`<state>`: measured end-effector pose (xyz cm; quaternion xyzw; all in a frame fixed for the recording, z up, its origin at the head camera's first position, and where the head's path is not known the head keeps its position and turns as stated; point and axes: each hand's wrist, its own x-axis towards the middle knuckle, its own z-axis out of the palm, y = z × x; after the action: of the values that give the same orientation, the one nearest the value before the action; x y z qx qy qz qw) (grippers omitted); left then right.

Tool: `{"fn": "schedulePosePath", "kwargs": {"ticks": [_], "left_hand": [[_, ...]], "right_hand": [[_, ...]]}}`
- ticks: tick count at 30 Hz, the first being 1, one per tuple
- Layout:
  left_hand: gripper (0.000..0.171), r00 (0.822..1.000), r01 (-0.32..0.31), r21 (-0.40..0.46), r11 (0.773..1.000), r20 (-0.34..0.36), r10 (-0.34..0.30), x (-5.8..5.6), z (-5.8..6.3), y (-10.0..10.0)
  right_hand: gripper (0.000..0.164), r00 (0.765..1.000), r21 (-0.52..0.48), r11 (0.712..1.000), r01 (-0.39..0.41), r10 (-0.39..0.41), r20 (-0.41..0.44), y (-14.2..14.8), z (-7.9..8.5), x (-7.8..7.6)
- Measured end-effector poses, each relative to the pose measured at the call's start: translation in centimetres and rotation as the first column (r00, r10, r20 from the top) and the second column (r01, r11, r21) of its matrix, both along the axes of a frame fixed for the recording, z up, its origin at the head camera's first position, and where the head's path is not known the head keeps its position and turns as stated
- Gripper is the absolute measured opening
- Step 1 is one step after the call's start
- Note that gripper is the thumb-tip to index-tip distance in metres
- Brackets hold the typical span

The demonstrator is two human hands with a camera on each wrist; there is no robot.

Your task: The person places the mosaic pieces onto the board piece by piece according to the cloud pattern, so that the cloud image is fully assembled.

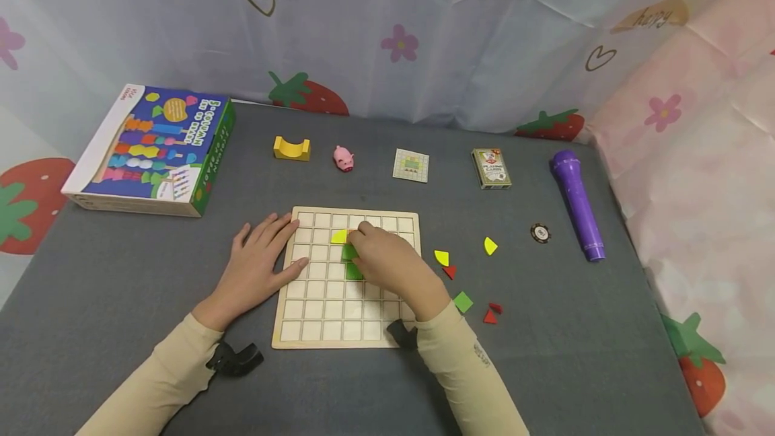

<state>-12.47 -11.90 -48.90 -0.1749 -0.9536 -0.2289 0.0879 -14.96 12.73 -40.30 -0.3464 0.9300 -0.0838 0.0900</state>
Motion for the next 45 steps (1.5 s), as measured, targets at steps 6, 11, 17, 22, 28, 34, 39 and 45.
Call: {"fn": "schedulePosePath", "kwargs": {"ticks": [6,11,17,22,28,34,39,45], "left_hand": [[0.07,1.0,0.003,-0.005,1.0,0.001,-0.003,0.0,0.0,0.2],[0.07,1.0,0.002,-0.006,1.0,-0.009,-0.002,0.1,0.0,0.2],[0.07,1.0,0.005,0.004,1.0,-0.011,-0.005,0.0,-0.1,0.3],[0.069,1.0,0.007,0.011,1.0,-0.027,-0.007,-0.1,-0.1,0.2],[0.069,1.0,0.006,0.009,1.0,-0.028,-0.006,-0.1,0.1,0.1],[0.069,1.0,0.013,0.011,1.0,-0.015,-0.013,-0.2,0.1,0.3],[0.068,0.999,0.021,0.019,1.0,-0.025,-0.021,-0.2,0.0,0.2],[0.051,0.985,0.146,0.049,0.988,-0.1,-0.141,0.1,0.4,0.6]], "right_hand": [[0.027,1.0,0.008,1.0,-0.016,0.016,-0.002,-1.0,-0.4,-0.2],[0.021,1.0,0.021,1.0,-0.022,0.022,-0.017,-1.3,-0.6,-0.3],[0.017,0.999,0.038,0.999,-0.03,0.031,-0.036,-1.5,-0.6,-0.4],[0.017,0.997,0.034,0.998,-0.046,0.048,-0.066,-1.6,-0.6,-0.4],[0.02,0.997,0.021,0.999,-0.047,0.048,-0.052,-1.2,-0.6,-0.5],[0.021,1.0,-0.063,0.998,0.024,-0.024,-0.002,1.4,0.0,-0.4],[0.021,0.993,-0.091,0.989,0.114,-0.116,-0.019,5.0,0.8,0.4],[0.019,0.979,-0.092,0.976,0.199,-0.202,-0.028,8.5,1.0,1.6]]}}
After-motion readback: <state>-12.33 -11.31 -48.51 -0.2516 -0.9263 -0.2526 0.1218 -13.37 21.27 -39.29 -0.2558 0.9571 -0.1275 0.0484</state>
